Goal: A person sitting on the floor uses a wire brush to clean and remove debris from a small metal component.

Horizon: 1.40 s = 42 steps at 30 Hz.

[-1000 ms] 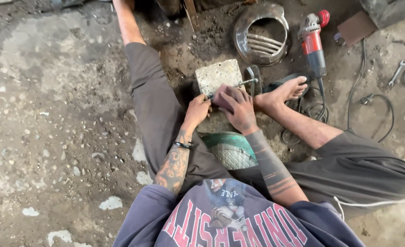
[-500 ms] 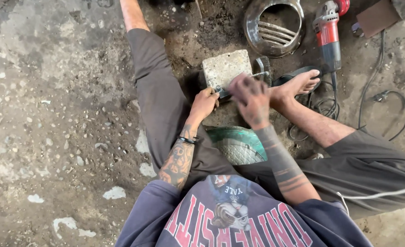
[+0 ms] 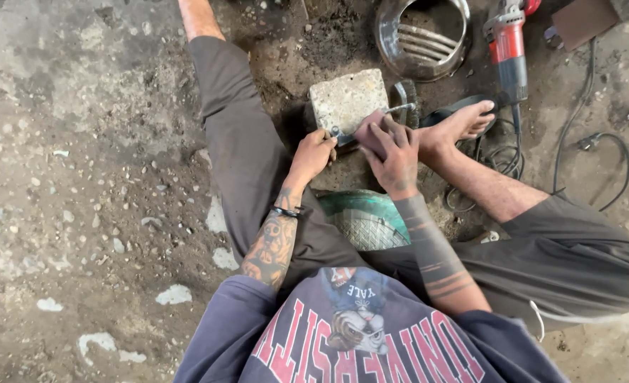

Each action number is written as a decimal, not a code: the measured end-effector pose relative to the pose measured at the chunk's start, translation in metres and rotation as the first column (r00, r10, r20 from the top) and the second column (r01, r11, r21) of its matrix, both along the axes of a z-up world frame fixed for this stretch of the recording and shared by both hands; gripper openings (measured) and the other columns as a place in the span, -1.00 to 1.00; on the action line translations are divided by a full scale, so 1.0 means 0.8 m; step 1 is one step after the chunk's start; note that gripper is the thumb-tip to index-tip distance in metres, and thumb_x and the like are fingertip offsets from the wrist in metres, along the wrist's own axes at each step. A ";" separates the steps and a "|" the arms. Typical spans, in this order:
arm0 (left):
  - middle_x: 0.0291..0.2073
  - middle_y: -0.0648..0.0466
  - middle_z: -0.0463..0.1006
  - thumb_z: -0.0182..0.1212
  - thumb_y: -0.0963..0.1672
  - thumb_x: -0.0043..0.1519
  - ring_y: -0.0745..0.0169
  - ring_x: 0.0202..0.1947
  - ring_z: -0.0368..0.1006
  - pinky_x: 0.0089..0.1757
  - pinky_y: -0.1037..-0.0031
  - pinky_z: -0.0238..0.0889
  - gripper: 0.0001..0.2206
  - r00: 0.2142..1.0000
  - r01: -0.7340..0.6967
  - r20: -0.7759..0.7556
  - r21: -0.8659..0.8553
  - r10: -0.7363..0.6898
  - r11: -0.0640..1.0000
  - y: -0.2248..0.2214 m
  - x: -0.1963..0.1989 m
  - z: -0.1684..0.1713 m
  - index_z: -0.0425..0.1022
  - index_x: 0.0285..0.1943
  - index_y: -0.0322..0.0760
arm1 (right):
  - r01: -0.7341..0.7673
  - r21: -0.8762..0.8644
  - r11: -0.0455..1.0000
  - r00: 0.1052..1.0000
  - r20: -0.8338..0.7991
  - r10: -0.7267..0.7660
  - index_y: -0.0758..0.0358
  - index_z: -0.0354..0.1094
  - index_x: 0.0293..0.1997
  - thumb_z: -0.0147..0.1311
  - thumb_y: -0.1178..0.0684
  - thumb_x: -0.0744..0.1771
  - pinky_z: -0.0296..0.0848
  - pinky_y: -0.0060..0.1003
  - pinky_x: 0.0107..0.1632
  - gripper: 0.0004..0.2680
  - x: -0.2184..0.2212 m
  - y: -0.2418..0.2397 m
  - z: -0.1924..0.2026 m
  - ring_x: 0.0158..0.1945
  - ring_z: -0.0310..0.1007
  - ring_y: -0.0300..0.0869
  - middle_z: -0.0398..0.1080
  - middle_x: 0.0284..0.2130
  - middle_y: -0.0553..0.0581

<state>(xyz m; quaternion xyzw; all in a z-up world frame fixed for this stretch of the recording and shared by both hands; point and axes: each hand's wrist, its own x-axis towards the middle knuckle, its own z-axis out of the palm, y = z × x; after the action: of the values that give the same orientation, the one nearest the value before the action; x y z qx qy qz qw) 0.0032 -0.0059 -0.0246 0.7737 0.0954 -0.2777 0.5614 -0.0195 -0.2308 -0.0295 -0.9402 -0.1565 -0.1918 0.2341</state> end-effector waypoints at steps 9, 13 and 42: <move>-0.51 -0.03 0.62 0.12 -0.07 0.34 0.14 -0.49 0.59 -0.25 0.30 0.41 -0.75 0.997 -0.065 0.035 -0.021 0.066 0.998 -0.002 -0.001 -0.007 0.49 -0.02 -0.40 | 0.085 0.388 0.918 0.993 -0.106 -0.048 0.43 0.41 0.16 0.36 0.10 0.30 0.32 0.05 0.22 -0.65 0.032 -0.045 0.003 0.17 0.38 0.25 0.37 0.07 0.42; -0.49 -0.06 0.60 0.12 -0.08 0.31 0.12 -0.45 0.60 -0.19 0.29 0.42 -0.77 0.984 -0.149 0.092 -0.025 0.151 0.989 0.003 -0.007 0.020 0.53 -0.04 -0.34 | 0.148 0.570 0.808 0.988 -0.114 -0.100 0.39 0.33 0.29 0.16 0.07 0.43 0.44 0.00 0.08 -0.70 0.022 -0.105 -0.004 0.07 0.46 0.13 0.40 0.07 0.38; 0.19 -0.34 0.41 -0.26 -0.18 0.55 -0.52 0.06 0.49 -0.12 -0.28 0.55 -0.71 0.702 0.093 0.705 0.053 -0.104 0.994 -0.005 -0.006 0.063 0.30 0.38 -0.31 | 0.007 0.420 0.908 0.997 -0.070 0.025 0.23 0.36 0.26 0.25 0.08 0.35 0.28 0.04 0.33 -0.66 0.001 0.005 0.041 0.29 0.34 0.16 0.29 0.17 0.25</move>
<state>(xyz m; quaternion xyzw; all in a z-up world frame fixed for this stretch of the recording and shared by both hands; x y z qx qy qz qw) -0.0013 -0.0100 0.0260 0.8287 -0.1660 0.0103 0.5344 -0.0190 -0.2271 0.0035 -0.8736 -0.1073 -0.1848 0.4372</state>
